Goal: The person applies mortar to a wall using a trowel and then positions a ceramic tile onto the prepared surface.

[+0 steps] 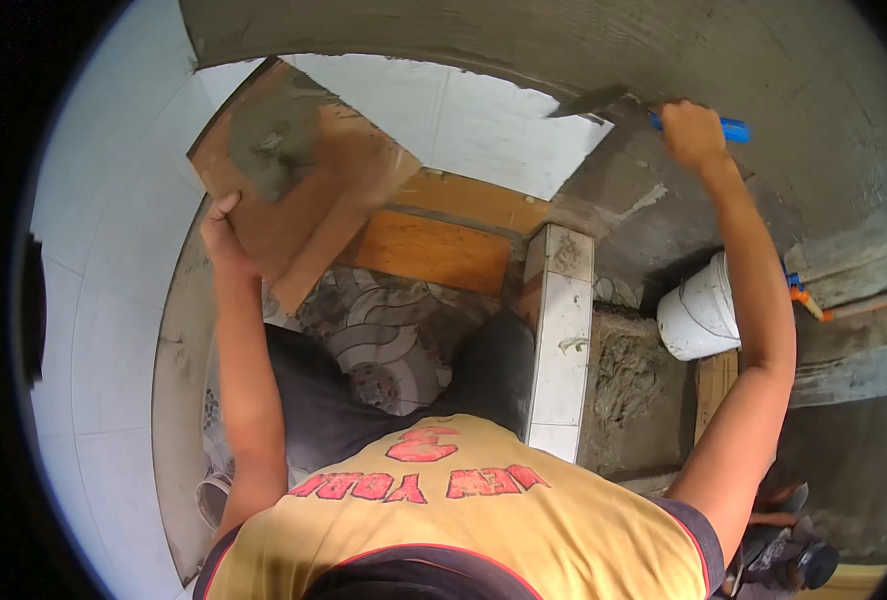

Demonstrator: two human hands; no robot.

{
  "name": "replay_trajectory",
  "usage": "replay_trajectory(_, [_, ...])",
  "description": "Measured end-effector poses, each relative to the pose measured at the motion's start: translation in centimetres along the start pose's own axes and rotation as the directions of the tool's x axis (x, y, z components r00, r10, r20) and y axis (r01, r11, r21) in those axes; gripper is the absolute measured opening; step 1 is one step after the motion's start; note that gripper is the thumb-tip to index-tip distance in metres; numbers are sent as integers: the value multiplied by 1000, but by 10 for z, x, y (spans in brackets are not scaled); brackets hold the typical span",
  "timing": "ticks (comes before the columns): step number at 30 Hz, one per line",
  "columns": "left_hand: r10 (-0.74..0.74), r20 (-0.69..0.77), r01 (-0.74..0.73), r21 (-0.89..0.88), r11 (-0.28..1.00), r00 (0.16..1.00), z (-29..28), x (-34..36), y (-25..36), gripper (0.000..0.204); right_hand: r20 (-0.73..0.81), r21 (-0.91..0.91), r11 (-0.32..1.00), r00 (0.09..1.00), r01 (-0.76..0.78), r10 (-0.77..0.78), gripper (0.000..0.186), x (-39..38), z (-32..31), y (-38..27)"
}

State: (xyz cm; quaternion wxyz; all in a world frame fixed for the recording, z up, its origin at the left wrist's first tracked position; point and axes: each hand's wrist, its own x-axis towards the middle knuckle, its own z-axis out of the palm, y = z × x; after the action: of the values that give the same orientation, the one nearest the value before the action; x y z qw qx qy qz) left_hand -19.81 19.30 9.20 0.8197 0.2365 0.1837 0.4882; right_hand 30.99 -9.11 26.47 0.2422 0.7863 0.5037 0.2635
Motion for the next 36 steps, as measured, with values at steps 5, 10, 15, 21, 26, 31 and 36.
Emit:
replay_trajectory(5, [-32,33,34,-56,998,999,-3,-1,-1,56,-93,72,997,995,36,-29,35,54,-27,-79])
replay_trajectory(10, [-30,-17,29,-60,998,999,-11,10,-3,58,-320,485,874,936,28,147,36,86,-36,-135])
replay_trajectory(15, [-21,-58,18,-39,999,998,-6,4,5,56,-66,730,670,961,-136,267,45,74,-30,-141])
replay_trajectory(21, [-52,20,53,-60,997,998,-5,4,7,51,49,741,639,967,-204,251,45,56,-24,-165])
replay_trajectory(26, [-78,48,79,-34,996,996,6,3,-3,59,38,682,703,970,-201,240,43,66,-25,-182])
replay_trajectory(31, [-80,25,81,-32,996,996,14,-2,-7,61,2,701,672,943,-239,333,40,64,-22,-178])
replay_trajectory(36, [-66,6,66,-50,997,998,10,-3,-5,51,-72,690,672,899,-269,433,39,34,6,-164])
